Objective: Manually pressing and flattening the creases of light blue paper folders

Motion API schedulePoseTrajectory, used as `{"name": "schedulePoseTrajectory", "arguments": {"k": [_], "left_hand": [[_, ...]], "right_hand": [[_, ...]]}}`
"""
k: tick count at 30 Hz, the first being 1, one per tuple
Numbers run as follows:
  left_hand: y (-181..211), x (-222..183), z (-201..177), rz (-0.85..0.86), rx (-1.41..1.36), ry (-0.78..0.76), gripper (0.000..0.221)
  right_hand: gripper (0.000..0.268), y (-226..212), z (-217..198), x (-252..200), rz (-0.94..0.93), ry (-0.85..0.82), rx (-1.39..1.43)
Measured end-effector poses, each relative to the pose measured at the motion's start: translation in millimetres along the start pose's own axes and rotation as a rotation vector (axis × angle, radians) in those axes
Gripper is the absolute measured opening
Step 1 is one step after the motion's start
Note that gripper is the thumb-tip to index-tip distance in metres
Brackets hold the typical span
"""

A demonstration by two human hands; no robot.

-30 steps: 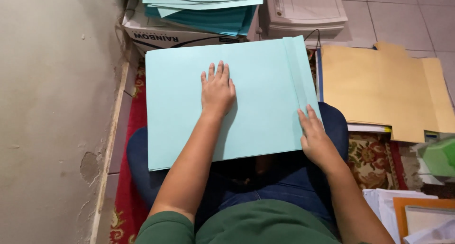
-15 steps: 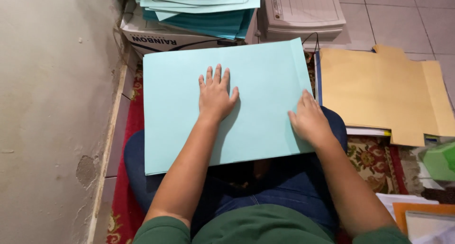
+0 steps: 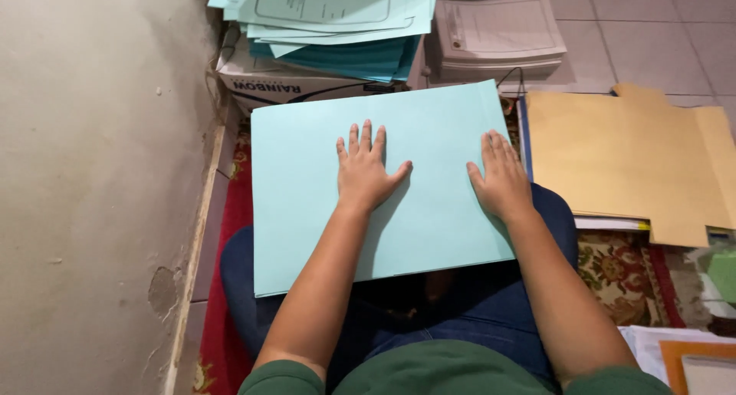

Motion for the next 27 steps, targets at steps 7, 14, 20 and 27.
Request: {"name": "schedulePoseTrajectory", "arguments": {"k": [7, 14, 20, 27], "left_hand": [[-3, -5, 2, 0.004, 0.012, 0.008, 0.090], [-3, -4, 2, 0.013, 0.028, -0.006, 0.088], [-5, 5, 10, -0.009, 0.043, -0.023, 0.076], [-5, 10, 17, -0.036, 0.032, -0.011, 0.070]], "right_hand": [[0.072, -4, 4, -55, -0.093, -0.036, -0.095], [0.076, 8, 10, -10, -0.125, -0.082, -0.071], [0.079, 11, -4, 83, -0.091, -0.134, -0.056], [0.080, 32, 14, 132, -0.030, -0.078, -0.033]]}}
Point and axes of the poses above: each hand's wrist, its own x-axis towards the middle knuckle, its own z-axis out of the palm, y = z × x, the point moved 6 cm from there along x, towards the middle knuckle, and after that the axes turned 14 degrees about -z, right-handed, at the moved point
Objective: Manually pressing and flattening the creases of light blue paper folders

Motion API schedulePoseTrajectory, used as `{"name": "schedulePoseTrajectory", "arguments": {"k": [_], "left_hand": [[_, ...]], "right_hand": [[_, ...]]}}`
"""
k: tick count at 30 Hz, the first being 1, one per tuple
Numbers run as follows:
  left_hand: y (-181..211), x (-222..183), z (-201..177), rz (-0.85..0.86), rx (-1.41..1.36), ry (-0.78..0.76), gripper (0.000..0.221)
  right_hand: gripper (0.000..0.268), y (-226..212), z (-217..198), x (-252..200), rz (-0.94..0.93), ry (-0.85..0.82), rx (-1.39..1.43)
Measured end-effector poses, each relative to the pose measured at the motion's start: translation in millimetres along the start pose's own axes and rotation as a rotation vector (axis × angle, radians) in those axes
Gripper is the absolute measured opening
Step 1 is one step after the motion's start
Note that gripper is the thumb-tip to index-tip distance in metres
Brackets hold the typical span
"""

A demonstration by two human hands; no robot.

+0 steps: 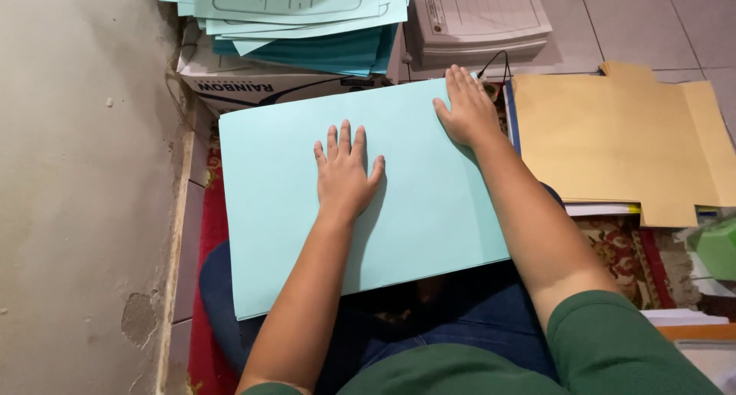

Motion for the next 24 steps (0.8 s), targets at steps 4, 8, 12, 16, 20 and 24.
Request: {"name": "schedulePoseTrajectory", "arguments": {"k": [4, 8, 12, 16, 20, 24], "left_hand": [[0, 0, -1, -0.006, -0.016, 0.021, 0.068], [-4, -1, 4, 0.022, -0.005, 0.093, 0.068], [-6, -9, 3, 0.019, -0.032, 0.105, 0.066], [-8, -8, 7, 0.034, -0.015, 0.108, 0.067], [-9, -1, 12, 0.053, -0.013, 0.129, 0.068], [-8, 2, 13, 0.033, 0.004, 0.119, 0.068]], "right_hand": [[0.076, -14, -11, -28, -0.010, 0.023, 0.008], [0.074, -21, -2, -71, -0.045, 0.016, -0.019], [0.073, -43, -6, -129, -0.074, 0.030, 0.017], [0.072, -47, -6, -150, -0.102, 0.023, 0.002], [0.074, -29, 4, -122, -0.097, -0.007, -0.045], [0.073, -5, 6, -70, -0.104, -0.015, -0.056]]}}
Point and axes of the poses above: each hand's wrist, its own x-axis towards the middle knuckle, its own z-axis out of the palm, y = z × x, the point moved 6 cm from there along x, towards the middle knuckle, and after that the axes turned 14 degrees about -z, right-handed, at the moved point
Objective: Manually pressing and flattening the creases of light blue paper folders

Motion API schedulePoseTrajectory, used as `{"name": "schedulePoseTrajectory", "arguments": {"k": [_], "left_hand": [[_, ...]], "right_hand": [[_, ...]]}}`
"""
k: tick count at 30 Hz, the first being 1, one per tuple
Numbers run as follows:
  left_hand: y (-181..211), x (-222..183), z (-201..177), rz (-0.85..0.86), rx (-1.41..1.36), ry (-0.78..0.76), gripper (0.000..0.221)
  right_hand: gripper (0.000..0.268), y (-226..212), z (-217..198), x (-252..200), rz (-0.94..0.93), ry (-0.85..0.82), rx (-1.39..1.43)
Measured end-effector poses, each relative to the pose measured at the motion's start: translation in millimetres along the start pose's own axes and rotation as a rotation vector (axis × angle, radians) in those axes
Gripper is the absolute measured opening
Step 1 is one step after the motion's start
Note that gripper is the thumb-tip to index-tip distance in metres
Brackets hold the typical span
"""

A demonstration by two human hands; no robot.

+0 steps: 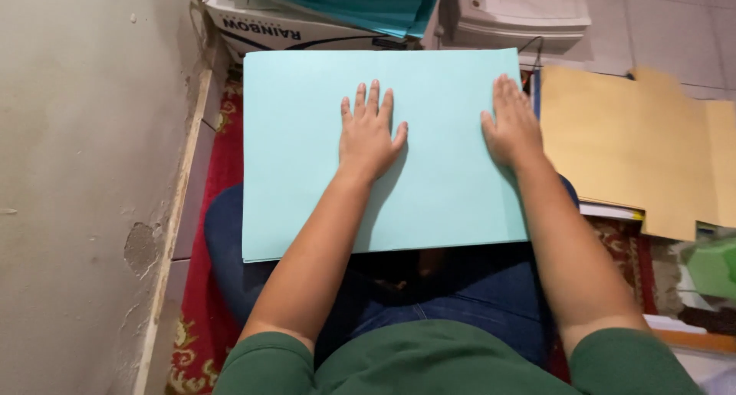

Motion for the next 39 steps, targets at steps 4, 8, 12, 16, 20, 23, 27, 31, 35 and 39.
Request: {"name": "schedulePoseTrajectory", "arguments": {"k": [4, 8, 12, 16, 20, 23, 27, 31, 35, 39], "left_hand": [[-1, 6, 8, 0.010, 0.014, 0.037, 0.068], [1, 6, 6, -0.009, 0.032, -0.010, 0.065], [1, 7, 7, -0.014, 0.058, 0.012, 0.065], [1, 9, 7, -0.014, 0.042, 0.012, 0.067], [-2, 3, 5, -0.016, -0.042, 0.085, 0.064], [-5, 1, 4, -0.030, -0.043, 0.116, 0.062], [-12, 12, 17, -0.042, -0.090, 0.148, 0.055], [-25, 18, 9, -0.139, -0.470, 0.167, 0.049], [-39, 8, -14, -0.237, -0.950, 0.144, 0.044], [-52, 14, -8, -0.291, -1.118, 0.158, 0.039]], "right_hand": [[0.070, 7, -19, 49, 0.080, -0.032, 0.090], [0.071, 20, -15, 74, 0.110, 0.026, -0.003], [0.071, 14, -17, 63, 0.098, 0.061, 0.018], [0.073, 16, -3, 37, 0.060, 0.116, -0.007], [0.073, -2, 1, -11, -0.001, 0.197, -0.036], [0.072, -32, -6, -51, -0.001, 0.178, -0.025], [0.074, -79, -2, -91, -0.056, 0.203, -0.021], [0.088, -148, 23, -90, -0.238, 0.106, 0.005], [0.083, -207, 18, -47, -0.384, 0.045, 0.024], [0.079, -198, 39, 49, -0.415, 0.074, 0.038]]}}
Point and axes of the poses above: each hand's wrist, its own x-axis towards the middle knuckle, its own z-axis out of the palm, y = z × x, the point moved 6 cm from there along x, towards the middle knuckle, and after that the axes turned 14 degrees about -z, right-handed, at the moved point
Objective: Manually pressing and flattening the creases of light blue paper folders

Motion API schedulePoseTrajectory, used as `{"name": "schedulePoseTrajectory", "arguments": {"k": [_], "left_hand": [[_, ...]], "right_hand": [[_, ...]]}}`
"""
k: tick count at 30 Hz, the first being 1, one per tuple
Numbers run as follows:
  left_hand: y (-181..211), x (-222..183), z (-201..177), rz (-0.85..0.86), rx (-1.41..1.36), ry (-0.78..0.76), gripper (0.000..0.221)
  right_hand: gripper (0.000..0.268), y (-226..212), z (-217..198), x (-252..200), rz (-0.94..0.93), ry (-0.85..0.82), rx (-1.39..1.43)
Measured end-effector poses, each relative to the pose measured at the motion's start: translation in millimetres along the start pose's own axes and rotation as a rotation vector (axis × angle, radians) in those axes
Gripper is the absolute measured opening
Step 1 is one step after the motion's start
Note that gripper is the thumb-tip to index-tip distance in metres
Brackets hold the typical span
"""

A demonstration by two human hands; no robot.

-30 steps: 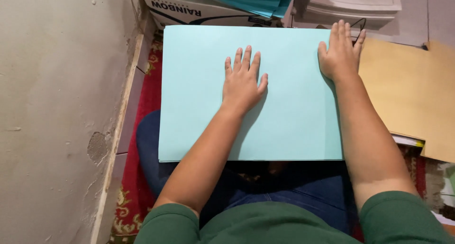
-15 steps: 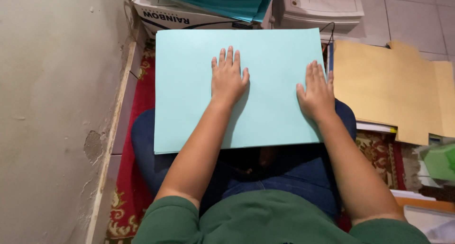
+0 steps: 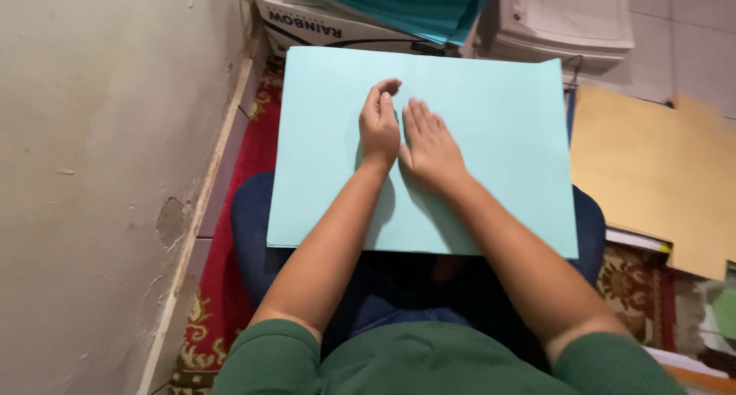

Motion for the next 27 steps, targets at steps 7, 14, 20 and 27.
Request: {"name": "schedulePoseTrajectory", "arguments": {"k": [7, 14, 20, 27], "left_hand": [[4, 1, 0, -0.018, -0.008, 0.054, 0.030], [-2, 6, -1, 0.016, -0.064, 0.060, 0.028], [7, -4, -12, -0.018, -0.226, 0.059, 0.028], [1, -3, -12, -0.065, -0.201, 0.054, 0.024]], "right_hand": [[0.080, 81, 26, 88, 0.031, 0.076, -0.102], [0.076, 21, 0, 26, 0.025, 0.049, -0.101], [0.084, -81, -18, -73, 0.051, -0.061, -0.034], [0.087, -29, -8, -19, 0.129, -0.135, 0.022]]}}
Point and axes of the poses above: each hand's wrist, its own x-axis towards the middle knuckle, its own z-axis out of the palm, y = z × x, the point moved 6 cm from there along x, towards the middle knuckle, and after that the axes turned 14 degrees about -z, right-handed, at the moved point
